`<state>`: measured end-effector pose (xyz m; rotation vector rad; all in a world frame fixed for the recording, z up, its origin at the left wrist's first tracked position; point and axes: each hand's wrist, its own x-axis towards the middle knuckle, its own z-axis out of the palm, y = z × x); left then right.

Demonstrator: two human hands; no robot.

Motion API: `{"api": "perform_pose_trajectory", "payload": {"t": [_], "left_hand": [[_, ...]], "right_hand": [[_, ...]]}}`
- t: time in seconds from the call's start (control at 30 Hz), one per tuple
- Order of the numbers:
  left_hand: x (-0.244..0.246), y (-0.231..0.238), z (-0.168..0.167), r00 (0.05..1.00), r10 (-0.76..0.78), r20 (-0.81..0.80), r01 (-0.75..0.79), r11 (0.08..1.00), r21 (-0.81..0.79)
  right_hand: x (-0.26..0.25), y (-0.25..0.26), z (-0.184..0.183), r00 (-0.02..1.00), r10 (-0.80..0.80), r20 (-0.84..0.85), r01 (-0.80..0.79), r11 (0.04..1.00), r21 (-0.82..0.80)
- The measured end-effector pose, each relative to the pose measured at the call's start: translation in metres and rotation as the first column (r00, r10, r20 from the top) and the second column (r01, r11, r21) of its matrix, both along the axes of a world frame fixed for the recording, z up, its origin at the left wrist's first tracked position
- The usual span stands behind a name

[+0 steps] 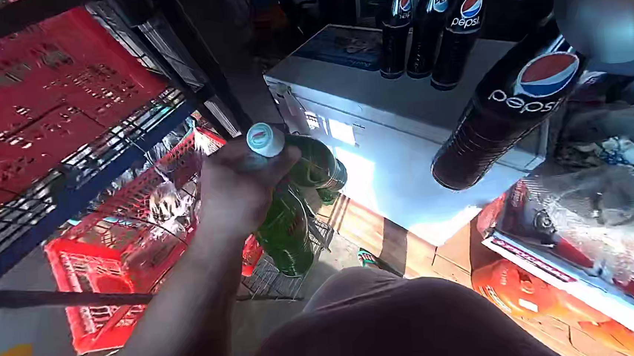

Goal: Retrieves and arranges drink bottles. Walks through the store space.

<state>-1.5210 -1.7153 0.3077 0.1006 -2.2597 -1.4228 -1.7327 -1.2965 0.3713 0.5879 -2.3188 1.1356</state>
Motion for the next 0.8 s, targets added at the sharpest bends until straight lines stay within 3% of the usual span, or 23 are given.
{"api": "perform_pose_trajectory", "payload": {"t": [0.1,0.23,0.57,0.8], "left_hand": [[-0.087,0.003,0.018,0.999,0.000,-0.040,0.003,0.996,0.094],[-0.197,0.012,0.047,0.998,-0.038,0.045,0.030,0.983,0.179],[-0.427,0.022,0.066,0.979,-0.012,0.203,0.014,1.000,-0.010],[-0.539,0.016,0.046,0.968,0.027,0.248,-0.010,0.998,-0.067]], "right_hand": [[-0.041,-0.052,0.013,0.997,0.039,-0.073,-0.037,0.999,0.037],[-0.092,-0.122,0.041,0.998,0.047,-0.037,-0.041,0.988,0.147],[-0.233,-0.211,0.030,0.985,-0.039,0.166,0.004,0.979,0.203],[-0.297,-0.243,0.024,0.945,-0.154,0.290,0.066,0.954,0.291]]}}
